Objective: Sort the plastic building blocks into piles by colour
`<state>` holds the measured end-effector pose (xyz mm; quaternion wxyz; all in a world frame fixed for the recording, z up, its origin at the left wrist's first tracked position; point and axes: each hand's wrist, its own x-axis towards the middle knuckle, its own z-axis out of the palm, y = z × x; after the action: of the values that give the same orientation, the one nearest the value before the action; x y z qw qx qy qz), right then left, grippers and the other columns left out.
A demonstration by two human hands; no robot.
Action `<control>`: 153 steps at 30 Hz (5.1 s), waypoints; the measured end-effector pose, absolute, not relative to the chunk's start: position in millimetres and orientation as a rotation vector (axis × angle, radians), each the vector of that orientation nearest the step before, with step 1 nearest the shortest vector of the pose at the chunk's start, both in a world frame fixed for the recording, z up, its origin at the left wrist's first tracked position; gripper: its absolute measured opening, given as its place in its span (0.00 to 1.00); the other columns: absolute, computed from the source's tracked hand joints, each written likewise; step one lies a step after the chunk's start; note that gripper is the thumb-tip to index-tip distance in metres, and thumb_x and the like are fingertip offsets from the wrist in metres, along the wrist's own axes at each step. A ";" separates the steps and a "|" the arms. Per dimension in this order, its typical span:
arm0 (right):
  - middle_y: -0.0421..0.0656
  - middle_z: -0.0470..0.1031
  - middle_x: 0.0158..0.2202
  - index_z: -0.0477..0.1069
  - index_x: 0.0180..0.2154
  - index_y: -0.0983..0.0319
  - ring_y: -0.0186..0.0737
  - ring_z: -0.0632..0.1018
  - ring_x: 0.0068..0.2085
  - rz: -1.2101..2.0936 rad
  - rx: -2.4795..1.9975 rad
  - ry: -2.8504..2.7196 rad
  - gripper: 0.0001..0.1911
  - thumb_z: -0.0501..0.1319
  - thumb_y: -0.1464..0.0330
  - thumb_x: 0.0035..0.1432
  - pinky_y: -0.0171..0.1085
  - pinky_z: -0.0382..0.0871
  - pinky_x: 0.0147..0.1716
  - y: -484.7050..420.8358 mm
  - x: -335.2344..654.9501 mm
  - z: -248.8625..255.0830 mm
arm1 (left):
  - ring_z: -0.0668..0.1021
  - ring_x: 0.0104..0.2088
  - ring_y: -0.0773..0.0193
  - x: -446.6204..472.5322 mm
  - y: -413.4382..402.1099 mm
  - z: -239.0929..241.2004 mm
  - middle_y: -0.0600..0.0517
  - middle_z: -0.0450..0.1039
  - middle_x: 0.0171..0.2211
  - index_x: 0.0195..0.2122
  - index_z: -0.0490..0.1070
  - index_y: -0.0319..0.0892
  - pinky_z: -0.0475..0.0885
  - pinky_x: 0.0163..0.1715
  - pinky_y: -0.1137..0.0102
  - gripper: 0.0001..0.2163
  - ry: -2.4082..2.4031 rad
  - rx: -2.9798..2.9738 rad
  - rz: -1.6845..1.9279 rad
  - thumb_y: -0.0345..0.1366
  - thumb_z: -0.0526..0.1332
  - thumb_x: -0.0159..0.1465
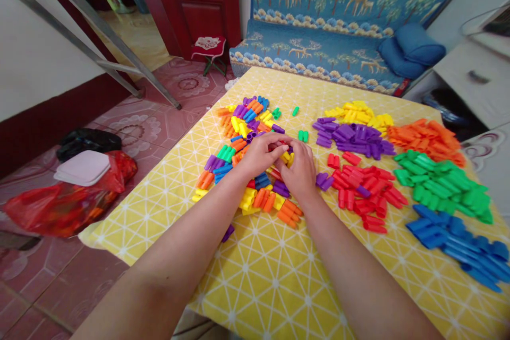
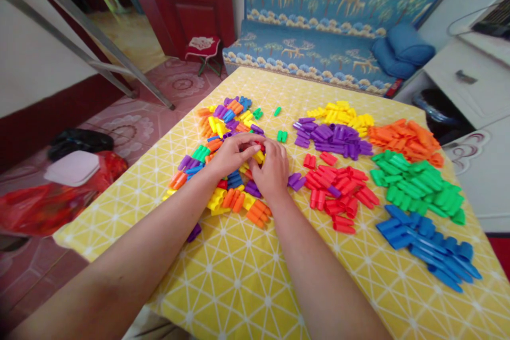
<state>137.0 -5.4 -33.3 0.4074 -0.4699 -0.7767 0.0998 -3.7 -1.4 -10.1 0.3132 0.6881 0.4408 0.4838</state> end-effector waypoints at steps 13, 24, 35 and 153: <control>0.52 0.70 0.50 0.63 0.49 0.61 0.52 0.68 0.53 0.238 -1.192 -1.960 0.18 0.58 0.62 0.58 0.51 0.63 0.51 -4.9 137.5 -34.5 | 0.77 0.41 0.60 -4.2 -0.5 -11.2 0.46 0.77 0.42 0.46 0.75 0.39 0.71 0.43 0.68 0.12 1.158 1.862 1.283 0.36 0.60 0.63; 0.52 0.69 0.51 0.63 0.49 0.61 0.51 0.67 0.53 0.232 -1.202 -1.959 0.18 0.59 0.63 0.58 0.52 0.63 0.51 -4.6 137.4 -35.2 | 0.78 0.41 0.61 -4.2 0.5 -11.6 0.46 0.77 0.42 0.46 0.76 0.39 0.71 0.42 0.69 0.12 1.154 1.870 1.293 0.35 0.60 0.63; 0.51 0.69 0.50 0.63 0.49 0.60 0.52 0.67 0.54 0.320 -1.173 -1.912 0.20 0.61 0.65 0.55 0.54 0.61 0.54 -4.9 136.6 -33.9 | 0.78 0.39 0.61 -4.2 1.2 -13.5 0.45 0.77 0.41 0.46 0.75 0.39 0.72 0.40 0.69 0.13 1.145 1.850 1.288 0.38 0.60 0.63; 0.45 0.74 0.41 0.74 0.40 0.60 0.42 0.74 0.45 0.555 -1.099 -1.810 0.14 0.57 0.76 0.52 0.43 0.69 0.48 -35.6 169.7 -39.7 | 0.77 0.40 0.61 -5.4 -5.9 -10.1 0.49 0.78 0.35 0.35 0.78 0.40 0.70 0.44 0.68 0.09 1.103 2.016 1.177 0.25 0.58 0.59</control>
<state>169.7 -35.6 -39.7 0.4585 -0.4461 -0.7349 0.2254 -5.4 -5.9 -10.1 0.2759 0.7505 0.4107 0.4382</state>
